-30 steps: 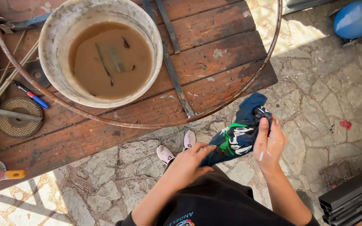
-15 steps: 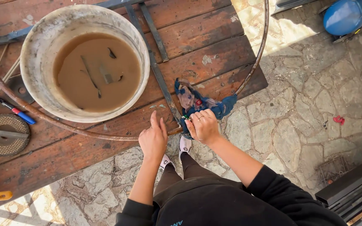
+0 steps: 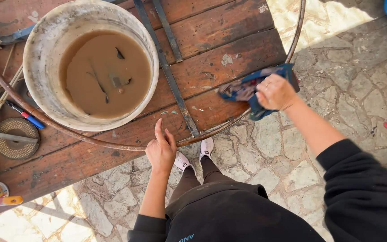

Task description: Sanding and cleaning a circular metal frame using a sanding block and a cloth

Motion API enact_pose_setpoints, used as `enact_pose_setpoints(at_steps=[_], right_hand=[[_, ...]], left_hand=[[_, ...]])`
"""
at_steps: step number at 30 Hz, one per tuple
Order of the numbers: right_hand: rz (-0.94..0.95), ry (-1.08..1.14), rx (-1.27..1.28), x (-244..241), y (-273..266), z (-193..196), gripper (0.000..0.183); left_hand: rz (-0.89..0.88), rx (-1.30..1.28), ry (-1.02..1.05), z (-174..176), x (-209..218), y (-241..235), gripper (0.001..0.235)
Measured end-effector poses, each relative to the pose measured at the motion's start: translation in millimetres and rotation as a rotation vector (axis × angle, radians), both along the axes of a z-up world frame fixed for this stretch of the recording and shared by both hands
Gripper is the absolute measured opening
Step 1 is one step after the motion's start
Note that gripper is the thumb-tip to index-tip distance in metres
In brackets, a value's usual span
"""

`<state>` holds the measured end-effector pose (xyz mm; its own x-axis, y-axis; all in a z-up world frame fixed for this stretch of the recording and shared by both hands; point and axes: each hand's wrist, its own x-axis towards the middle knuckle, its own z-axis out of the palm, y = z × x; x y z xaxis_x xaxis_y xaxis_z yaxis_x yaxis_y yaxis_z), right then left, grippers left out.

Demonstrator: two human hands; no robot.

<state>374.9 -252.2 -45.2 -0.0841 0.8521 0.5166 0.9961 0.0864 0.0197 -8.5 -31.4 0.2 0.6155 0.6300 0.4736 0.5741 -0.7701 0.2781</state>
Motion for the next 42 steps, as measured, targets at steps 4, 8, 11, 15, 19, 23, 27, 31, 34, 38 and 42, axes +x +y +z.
enact_pose_setpoints(at_steps=[4,8,11,15,19,23,27,31,34,38,42], right_hand=[[-0.095,-0.041,-0.051,0.0,6.0,32.9,0.039],[-0.236,-0.020,-0.056,-71.0,12.2,4.4,0.035],[-0.200,0.166,-0.026,-184.2,52.9,1.2,0.025],[-0.398,0.281,-0.080,-233.6,102.2,43.4,0.034],[-0.181,0.194,-0.046,-206.8,78.0,51.3,0.038],[0.056,0.209,-0.166,-137.2,50.3,33.0,0.055],[0.229,0.130,-0.143,-20.3,25.6,46.2,0.049],[0.232,0.215,-0.386,90.8,18.5,87.4,0.031],[-0.017,0.032,-0.330,141.6,12.9,84.1,0.025],[-0.399,-0.048,-0.309,139.5,22.5,73.7,0.039],[-0.818,0.422,0.021,103.3,21.7,35.4,0.068]], left_hand=[[-0.005,0.015,0.009,-10.8,-2.7,-0.8,0.045],[-0.009,0.056,0.018,-13.7,-1.9,-2.8,0.044],[-0.009,0.075,0.035,-17.1,-3.3,1.3,0.041],[-0.014,0.101,0.064,-15.1,-5.8,5.9,0.041],[-0.003,-0.050,0.079,-30.9,-18.0,2.1,0.041],[-0.012,-0.105,0.074,-39.0,-24.3,3.6,0.041],[-0.007,-0.125,0.115,-45.4,-29.8,5.9,0.044],[-0.004,-0.134,0.102,-45.9,-32.7,4.8,0.042],[-0.009,-0.124,0.096,-47.5,-32.7,4.2,0.040],[-0.002,-0.094,0.061,-44.9,-28.8,2.7,0.039],[-0.020,-0.077,0.008,-45.0,-23.7,0.9,0.038]])
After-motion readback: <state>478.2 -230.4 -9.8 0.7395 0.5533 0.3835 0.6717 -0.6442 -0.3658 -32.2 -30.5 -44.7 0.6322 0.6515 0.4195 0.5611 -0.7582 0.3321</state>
